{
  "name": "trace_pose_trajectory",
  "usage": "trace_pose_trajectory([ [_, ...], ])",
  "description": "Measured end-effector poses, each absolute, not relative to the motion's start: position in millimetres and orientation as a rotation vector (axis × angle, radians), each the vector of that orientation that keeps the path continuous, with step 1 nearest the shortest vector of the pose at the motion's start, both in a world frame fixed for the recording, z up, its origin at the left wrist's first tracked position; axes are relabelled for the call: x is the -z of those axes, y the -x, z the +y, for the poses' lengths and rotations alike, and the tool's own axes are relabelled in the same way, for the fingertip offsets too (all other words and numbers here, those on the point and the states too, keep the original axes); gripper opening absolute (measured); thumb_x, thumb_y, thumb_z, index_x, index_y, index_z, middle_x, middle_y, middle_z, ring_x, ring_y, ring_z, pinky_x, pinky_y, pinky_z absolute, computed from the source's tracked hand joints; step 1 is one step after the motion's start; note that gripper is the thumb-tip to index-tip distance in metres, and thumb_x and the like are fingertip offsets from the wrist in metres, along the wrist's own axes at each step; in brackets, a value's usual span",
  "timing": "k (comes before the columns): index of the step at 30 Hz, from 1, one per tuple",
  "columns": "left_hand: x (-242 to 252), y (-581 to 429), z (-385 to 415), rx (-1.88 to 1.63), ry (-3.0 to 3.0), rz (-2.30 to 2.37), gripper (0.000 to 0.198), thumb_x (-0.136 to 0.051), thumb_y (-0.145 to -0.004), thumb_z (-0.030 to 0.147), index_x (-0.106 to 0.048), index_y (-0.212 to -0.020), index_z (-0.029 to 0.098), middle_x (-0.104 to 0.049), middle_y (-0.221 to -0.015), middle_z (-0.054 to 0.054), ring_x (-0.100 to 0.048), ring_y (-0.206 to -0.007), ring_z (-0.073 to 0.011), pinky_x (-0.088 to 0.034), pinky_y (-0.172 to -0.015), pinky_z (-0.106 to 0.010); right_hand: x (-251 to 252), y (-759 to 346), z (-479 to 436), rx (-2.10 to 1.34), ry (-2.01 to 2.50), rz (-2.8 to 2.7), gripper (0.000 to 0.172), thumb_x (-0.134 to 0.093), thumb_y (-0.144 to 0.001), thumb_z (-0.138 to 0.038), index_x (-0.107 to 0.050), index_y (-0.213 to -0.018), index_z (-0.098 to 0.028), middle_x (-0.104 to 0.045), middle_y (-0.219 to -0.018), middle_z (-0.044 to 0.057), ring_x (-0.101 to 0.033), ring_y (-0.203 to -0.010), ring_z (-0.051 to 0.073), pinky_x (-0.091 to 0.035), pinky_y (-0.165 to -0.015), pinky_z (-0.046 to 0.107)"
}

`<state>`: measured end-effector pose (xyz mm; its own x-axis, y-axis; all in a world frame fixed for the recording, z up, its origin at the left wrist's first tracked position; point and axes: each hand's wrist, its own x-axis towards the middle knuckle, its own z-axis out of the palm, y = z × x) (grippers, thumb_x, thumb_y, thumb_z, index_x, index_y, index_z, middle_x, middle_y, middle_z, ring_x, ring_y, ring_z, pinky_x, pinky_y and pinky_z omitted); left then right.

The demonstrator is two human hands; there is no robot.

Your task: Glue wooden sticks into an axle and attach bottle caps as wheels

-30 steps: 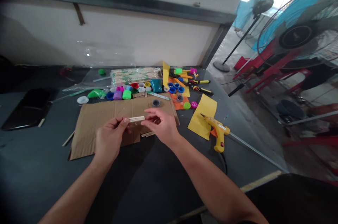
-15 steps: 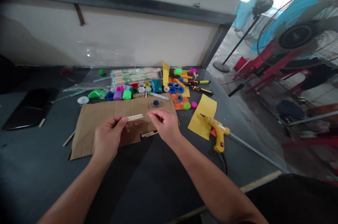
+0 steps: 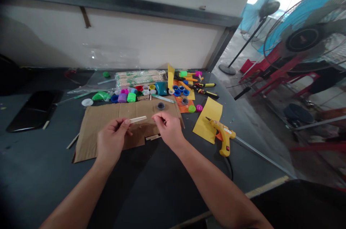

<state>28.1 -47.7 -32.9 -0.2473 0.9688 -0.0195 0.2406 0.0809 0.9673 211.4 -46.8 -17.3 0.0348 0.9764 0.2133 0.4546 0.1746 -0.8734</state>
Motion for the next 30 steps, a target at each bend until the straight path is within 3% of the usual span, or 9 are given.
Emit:
trace_pose_trajectory([
  [2,34,-27,-46,-1.267,-1.196,1.579,0.028,-0.060,-0.079,0.044,-0.065,-0.085,0.017,-0.066,-0.073,0.000,-0.056,-0.053,-0.0111,-0.046,-0.054,-0.024,21,-212,-44,-0.770,1.418,-1.541,0.018,-0.054,-0.085,-0.026,-0.069,-0.088,-0.020,-0.072,-0.083,0.002,-0.062,-0.071,0.015,-0.045,-0.063,0.024],
  [6,36,-26,-44,-1.290,-1.188,1.539,0.026,-0.059,-0.079,0.042,-0.063,-0.083,0.017,-0.063,-0.071,0.000,-0.056,-0.055,-0.0114,-0.046,-0.052,-0.022,23,-211,-44,-0.768,1.475,-1.508,0.014,-0.060,-0.081,-0.029,-0.070,-0.079,-0.019,-0.069,-0.071,0.000,-0.060,-0.063,0.014,-0.044,-0.060,0.023],
  [10,35,-27,-44,-1.254,-1.209,1.518,0.026,-0.059,-0.080,0.042,-0.063,-0.083,0.016,-0.062,-0.069,0.001,-0.053,-0.051,-0.0098,-0.043,-0.053,-0.022,24,-210,-45,-0.762,1.492,-1.550,0.030,-0.055,-0.085,-0.037,-0.065,-0.065,-0.018,-0.061,-0.057,0.000,-0.056,-0.056,0.013,-0.041,-0.055,0.023],
  [13,33,-28,-44,-1.225,-1.234,1.500,0.026,-0.059,-0.080,0.042,-0.062,-0.083,0.017,-0.062,-0.068,0.001,-0.054,-0.052,-0.0100,-0.042,-0.054,-0.022,27,-209,-44,-0.769,1.392,-1.570,0.017,-0.058,-0.083,-0.030,-0.069,-0.091,-0.020,-0.067,-0.077,0.001,-0.057,-0.062,0.012,-0.045,-0.060,0.024],
  [16,31,-28,-45,-1.169,-1.276,1.499,0.026,-0.058,-0.081,0.042,-0.062,-0.081,0.017,-0.061,-0.064,0.002,-0.054,-0.052,-0.0107,-0.041,-0.054,-0.022,29,-208,-42,-0.826,1.298,-1.550,0.032,-0.064,-0.078,-0.027,-0.064,-0.110,-0.022,-0.067,-0.093,0.003,-0.058,-0.067,0.012,-0.048,-0.061,0.023],
  [21,28,-28,-46,-1.078,-1.361,1.530,0.026,-0.057,-0.080,0.042,-0.064,-0.078,0.017,-0.062,-0.061,0.002,-0.056,-0.052,-0.0123,-0.041,-0.055,-0.023,23,-208,-45,-0.704,1.315,-1.620,0.013,-0.062,-0.083,-0.031,-0.070,-0.087,-0.021,-0.068,-0.081,0.002,-0.058,-0.067,0.012,-0.046,-0.062,0.024],
  [30,25,-22,-44,-1.051,-1.398,1.533,0.024,-0.059,-0.078,0.042,-0.066,-0.076,0.018,-0.063,-0.060,0.001,-0.058,-0.054,-0.0135,-0.042,-0.056,-0.024,26,-215,-39,-0.579,1.506,-1.545,0.015,-0.057,-0.084,-0.031,-0.066,-0.080,-0.019,-0.063,-0.070,0.000,-0.053,-0.061,0.013,-0.042,-0.061,0.024],
])
